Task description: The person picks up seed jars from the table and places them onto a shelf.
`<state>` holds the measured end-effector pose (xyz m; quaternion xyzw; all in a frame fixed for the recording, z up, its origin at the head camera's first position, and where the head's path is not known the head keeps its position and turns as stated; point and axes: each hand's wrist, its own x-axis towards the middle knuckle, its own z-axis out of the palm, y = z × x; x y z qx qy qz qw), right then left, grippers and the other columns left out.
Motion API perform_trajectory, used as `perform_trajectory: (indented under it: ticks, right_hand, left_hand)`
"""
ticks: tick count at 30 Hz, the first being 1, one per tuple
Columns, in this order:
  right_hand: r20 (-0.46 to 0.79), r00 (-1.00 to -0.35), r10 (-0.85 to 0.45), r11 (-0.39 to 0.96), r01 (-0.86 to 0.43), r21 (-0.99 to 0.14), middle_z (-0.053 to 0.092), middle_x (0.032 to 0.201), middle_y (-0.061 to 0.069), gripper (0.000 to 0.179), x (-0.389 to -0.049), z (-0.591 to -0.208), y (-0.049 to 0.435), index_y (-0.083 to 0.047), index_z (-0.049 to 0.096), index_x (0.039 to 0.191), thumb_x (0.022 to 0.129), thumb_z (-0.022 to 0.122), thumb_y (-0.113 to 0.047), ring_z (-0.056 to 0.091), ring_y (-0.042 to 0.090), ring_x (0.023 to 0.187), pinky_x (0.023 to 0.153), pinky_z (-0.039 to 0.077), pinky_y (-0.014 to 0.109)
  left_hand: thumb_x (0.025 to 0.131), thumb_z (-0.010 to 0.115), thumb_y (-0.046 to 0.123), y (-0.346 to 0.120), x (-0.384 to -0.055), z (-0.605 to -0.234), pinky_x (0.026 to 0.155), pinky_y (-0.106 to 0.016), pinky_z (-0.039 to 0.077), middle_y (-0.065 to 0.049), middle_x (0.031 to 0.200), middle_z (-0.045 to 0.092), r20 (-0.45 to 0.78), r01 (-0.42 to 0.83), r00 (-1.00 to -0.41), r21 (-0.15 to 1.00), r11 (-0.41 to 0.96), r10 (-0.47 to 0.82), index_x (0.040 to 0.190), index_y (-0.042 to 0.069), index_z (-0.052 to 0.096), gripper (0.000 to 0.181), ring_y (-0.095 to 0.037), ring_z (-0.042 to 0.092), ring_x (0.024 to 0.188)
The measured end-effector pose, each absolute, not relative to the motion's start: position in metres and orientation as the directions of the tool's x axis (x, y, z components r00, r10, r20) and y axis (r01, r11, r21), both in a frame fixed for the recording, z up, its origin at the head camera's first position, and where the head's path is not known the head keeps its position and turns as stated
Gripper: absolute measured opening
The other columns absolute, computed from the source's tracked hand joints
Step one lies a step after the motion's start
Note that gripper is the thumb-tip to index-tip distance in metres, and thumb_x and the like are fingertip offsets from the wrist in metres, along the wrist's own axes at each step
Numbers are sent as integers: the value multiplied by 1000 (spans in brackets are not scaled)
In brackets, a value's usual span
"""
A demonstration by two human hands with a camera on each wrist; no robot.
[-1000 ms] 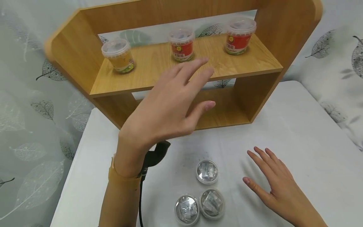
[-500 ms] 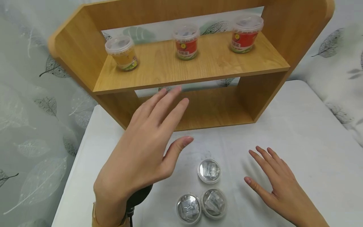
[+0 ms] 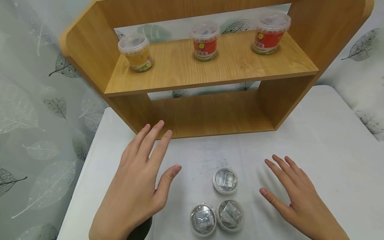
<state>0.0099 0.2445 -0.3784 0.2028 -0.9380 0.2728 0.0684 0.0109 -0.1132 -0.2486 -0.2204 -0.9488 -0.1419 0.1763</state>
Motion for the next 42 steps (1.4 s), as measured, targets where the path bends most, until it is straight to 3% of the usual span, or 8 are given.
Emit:
perform_trajectory:
  ticks: [8,16,30,42]
  right_hand:
    - [265,-900,-347,764,-435,-477,38,152,13,80,8,-376,243,-19,43,150,81,81,-33,24,42,143,116,12,55]
    - [243,-904,-352,768,-427,-477,36,154,11,81,8,-375,242,-21,40,152,82,80,-36,23,41,143,117,10,55]
    - [242,-909,-340,776,-416,-475,34,156,8,81,7,-373,241,-23,39,152,84,79,-36,21,39,145,117,10,54]
    - [245,-902,-356,778,-431,-456,35,155,8,81,6,-372,237,-23,39,152,83,79,-37,22,38,144,118,10,51]
  left_hand:
    - [103,37,47,-119,22,-272,107,-61,27,-11,158,30,387,453,-853,215,865,350,147,4,44,62,-38,26,143]
    - [98,52,42,-136,30,-299,106,-64,25,-12,159,27,331,347,-907,230,909,262,149,6,41,63,-41,25,142]
    - [96,59,41,-162,38,-336,98,-68,28,-14,156,31,330,271,-929,305,913,165,148,9,43,64,-46,28,138]
    - [96,60,40,-166,40,-347,98,-68,29,-14,156,32,333,275,-929,326,905,162,148,9,43,63,-47,29,137]
